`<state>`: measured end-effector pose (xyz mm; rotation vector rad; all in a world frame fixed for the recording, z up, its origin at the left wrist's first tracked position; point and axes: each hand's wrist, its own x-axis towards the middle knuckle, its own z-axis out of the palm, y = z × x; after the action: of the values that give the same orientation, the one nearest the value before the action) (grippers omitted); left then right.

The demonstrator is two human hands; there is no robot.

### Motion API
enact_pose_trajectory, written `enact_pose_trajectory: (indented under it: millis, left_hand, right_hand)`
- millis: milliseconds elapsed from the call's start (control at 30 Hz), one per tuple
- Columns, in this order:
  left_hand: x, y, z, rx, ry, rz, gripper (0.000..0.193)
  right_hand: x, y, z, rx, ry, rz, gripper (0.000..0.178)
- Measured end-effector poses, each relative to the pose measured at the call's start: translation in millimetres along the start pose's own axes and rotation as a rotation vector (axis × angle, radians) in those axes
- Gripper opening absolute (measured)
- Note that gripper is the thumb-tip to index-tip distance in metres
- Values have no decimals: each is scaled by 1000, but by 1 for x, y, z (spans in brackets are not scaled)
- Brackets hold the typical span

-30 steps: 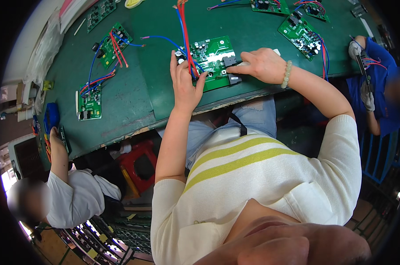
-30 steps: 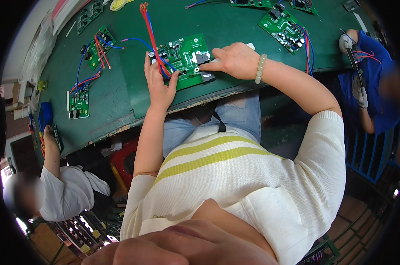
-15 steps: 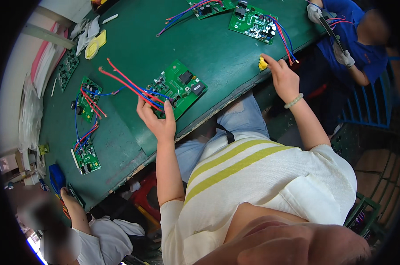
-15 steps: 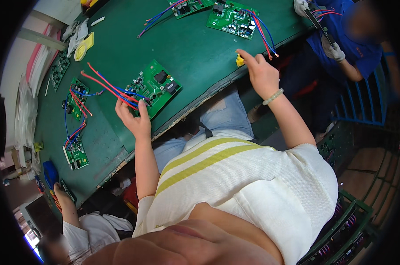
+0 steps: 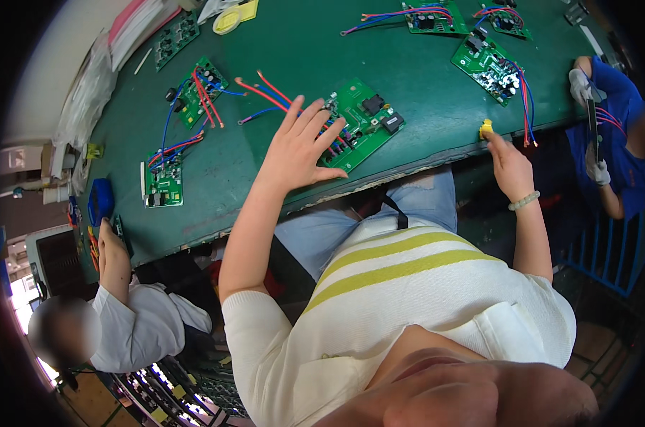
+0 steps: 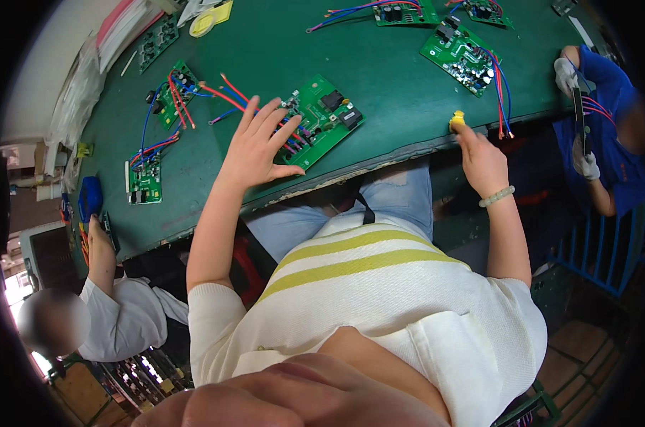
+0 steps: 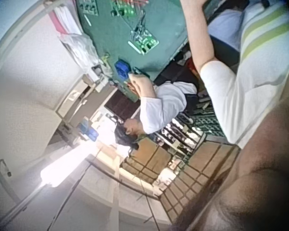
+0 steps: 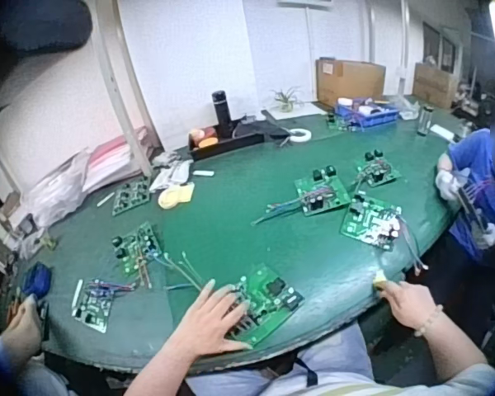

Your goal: Assembling and inspecting components on printed circuit boards at a factory workbench.

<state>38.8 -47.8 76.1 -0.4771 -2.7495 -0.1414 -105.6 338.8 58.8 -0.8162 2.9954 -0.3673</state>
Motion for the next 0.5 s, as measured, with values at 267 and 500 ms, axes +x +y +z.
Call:
enact_pose_trajectory:
  millis: [267, 500]
  left_hand:
    - [-8, -9, 45, -106, 201, -14, 43]
    - [-20, 12, 21, -995, 791, -774, 26]
  right_hand:
    - [-3, -24, 6, 165, 171, -50, 27]
    - [10, -58, -4, 415, 260, -119, 24]
